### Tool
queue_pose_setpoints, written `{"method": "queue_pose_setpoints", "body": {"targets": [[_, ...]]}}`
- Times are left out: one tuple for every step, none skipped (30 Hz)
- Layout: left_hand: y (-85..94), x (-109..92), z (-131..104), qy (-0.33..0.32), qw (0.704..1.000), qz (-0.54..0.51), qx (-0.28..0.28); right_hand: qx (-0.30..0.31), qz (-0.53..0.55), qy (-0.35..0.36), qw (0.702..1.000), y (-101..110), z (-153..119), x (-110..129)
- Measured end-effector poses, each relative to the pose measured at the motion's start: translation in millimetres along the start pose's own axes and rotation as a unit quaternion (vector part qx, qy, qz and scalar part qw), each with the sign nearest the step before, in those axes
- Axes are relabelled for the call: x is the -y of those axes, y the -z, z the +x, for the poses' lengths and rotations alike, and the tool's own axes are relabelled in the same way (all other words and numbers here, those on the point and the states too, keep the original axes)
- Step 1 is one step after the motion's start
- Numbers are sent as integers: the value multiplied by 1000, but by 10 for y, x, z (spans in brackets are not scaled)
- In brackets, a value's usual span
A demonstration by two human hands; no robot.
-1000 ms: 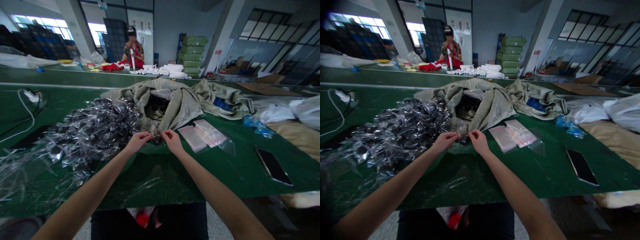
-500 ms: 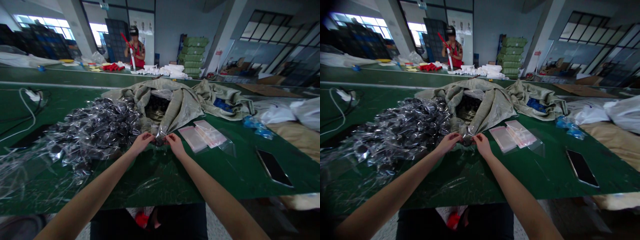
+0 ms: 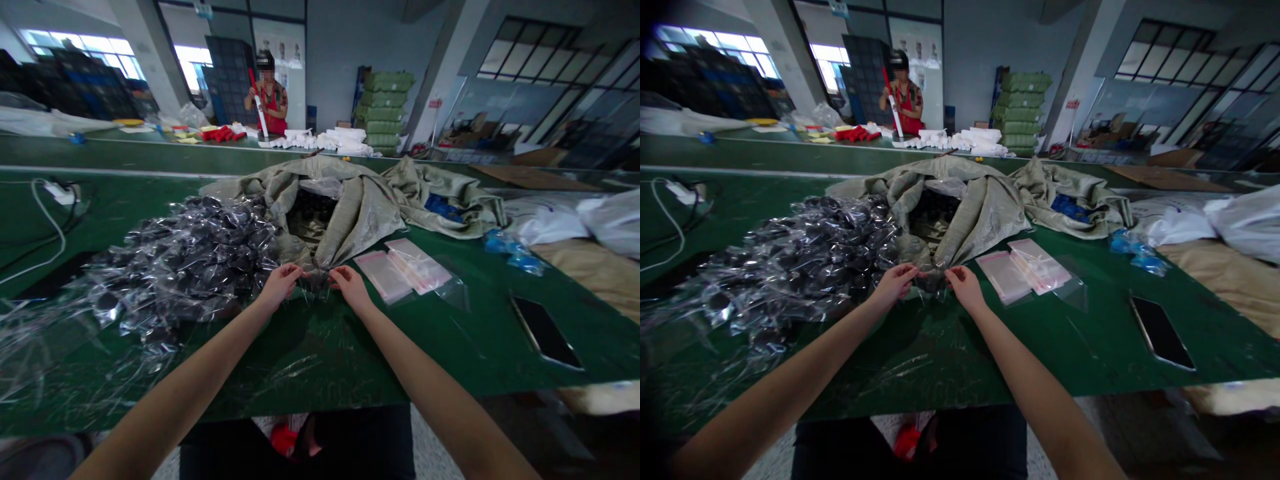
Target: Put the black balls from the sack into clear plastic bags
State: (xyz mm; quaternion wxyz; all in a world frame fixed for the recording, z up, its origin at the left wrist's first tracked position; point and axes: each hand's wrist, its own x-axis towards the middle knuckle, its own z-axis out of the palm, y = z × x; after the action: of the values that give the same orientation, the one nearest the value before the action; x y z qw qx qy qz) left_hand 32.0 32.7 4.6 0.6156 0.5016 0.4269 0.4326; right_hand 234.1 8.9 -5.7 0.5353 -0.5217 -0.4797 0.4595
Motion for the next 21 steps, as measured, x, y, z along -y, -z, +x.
{"method": "queue_pose_setpoints", "body": {"targets": [[-1,-4,2,1,1000,2,3,-6,-6,11,1000,-2,22,14],[-2,-9,3,1,1000,6,5,-11,-12,20,1000,-5,48,27],[-3,-13,3,0,1000,12,7,-15,-18,27,999,-9,77,36],[-5,-18,2,-1,1000,18,9,-19,-26,32,999,-13,111,41],[-8,-23,0,-3,1000,25,12,-24,-35,34,998,-17,147,39],[-12,-29,-3,-5,999,32,14,-30,-47,36,998,-22,185,33],[-18,-34,-8,-6,999,38,17,-36,-60,37,997,-26,224,24],[-23,-41,-13,-7,999,43,20,-43,-73,38,996,-29,263,14],[-28,-48,-18,-7,999,47,21,-49,-83,39,995,-31,299,7],[-30,-55,-23,-8,998,52,20,-52,-85,39,994,-30,332,7],[-30,-63,-27,-10,998,60,18,-53,-80,40,995,-26,359,15],[-26,-71,-29,-12,997,71,16,-50,-66,39,996,-20,380,34],[-19,-78,-29,-15,996,84,16,-43,-44,35,997,-10,394,62],[-9,-85,-27,-17,995,99,16,-29,-18,29,999,1,401,98],[3,-91,-23,-19,993,112,17,-12,10,20,1000,13,401,138],[16,-95,-18,-20,992,121,19,7,35,9,999,23,397,179],[27,-98,-12,-22,992,126,21,25,53,-2,998,31,389,216],[35,-99,-5,-24,991,127,23,38,65,-12,997,37,380,245],[41,-99,0,-25,991,127,24,46,69,-17,996,39,371,266],[42,-98,4,-26,992,125,25,48,69,-19,996,39,364,275],[40,-97,6,-26,992,122,26,47,65,-17,997,39,360,274]]}}
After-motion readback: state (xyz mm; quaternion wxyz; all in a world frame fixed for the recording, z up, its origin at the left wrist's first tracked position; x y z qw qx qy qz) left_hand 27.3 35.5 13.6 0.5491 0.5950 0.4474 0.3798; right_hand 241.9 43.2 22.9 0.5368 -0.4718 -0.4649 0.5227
